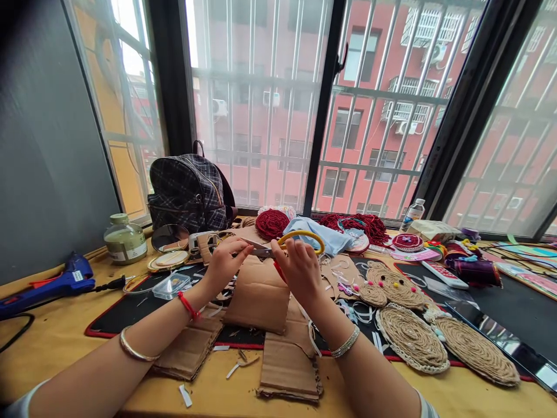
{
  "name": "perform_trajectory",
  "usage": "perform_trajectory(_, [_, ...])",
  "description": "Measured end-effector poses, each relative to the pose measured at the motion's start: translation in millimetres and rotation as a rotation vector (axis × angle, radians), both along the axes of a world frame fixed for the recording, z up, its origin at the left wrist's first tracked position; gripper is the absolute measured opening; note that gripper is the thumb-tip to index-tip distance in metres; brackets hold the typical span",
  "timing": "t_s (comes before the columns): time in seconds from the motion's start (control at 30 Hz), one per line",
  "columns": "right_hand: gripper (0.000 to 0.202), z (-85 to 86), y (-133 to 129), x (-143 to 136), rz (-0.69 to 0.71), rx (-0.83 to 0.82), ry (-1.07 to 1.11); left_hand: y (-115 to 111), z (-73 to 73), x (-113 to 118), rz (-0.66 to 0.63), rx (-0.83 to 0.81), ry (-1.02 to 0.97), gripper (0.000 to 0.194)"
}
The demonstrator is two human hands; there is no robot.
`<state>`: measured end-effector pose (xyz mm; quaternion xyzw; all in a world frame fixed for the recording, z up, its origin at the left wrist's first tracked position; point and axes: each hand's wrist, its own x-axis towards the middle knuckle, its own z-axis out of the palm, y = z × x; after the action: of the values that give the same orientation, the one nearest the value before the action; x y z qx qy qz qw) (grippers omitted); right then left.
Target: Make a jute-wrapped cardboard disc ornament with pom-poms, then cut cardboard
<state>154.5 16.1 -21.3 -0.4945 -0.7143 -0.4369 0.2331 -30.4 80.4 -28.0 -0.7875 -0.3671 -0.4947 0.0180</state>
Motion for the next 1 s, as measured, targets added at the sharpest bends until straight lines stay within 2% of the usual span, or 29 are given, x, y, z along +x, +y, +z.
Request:
perform_trajectory(0.07, [0.036,-0.4,1,3,-0.008,0.017,-0.008,2,1.7,-5,0.066,-0.02,-0.006,0.029])
perform_trajectory(0.17, [0.038,0.7,3,9,-0.052,0.023,0.051,9,5.0,-18,0.23,-0.075,0.004,0.033])
perform_trajectory(0.27, [0.042,2.8,7,18,-0.112,-0.011,0.219,17,7.3,-31,0.373,-0.161,0.084,0.039])
perform_trajectory(0.33, [0.044,3.4,11,23,-0.105,-0.045,0.368,19,7.8,-36,0.423,-0.21,0.148,0.034])
perform_trajectory(0.43, [0.05,2.7,19,32,-0.02,-0.116,0.615,17,6.7,-32,0.417,-0.244,0.228,0.028])
perform_trajectory(0.6, [0.055,3.4,26,40,0.114,-0.244,0.937,10,-0.9,-19,0.285,-0.359,0.33,0.051])
perform_trajectory(0.7, [0.057,5.4,25,40,0.133,-0.248,0.988,11,-4.1,-16,0.217,-0.412,0.344,0.039])
perform_trajectory(0.9, [0.057,7.9,21,38,0.127,-0.226,0.959,10,3.0,-27,0.358,-0.408,0.258,0.017])
perform_trajectory(0.97, [0.056,8.4,20,37,0.115,-0.211,0.938,9,5.3,-31,0.354,-0.422,0.23,0.004])
perform_trajectory(1.0, [0.056,8.5,19,37,0.108,-0.206,0.93,9,5.7,-31,0.337,-0.433,0.212,0.005])
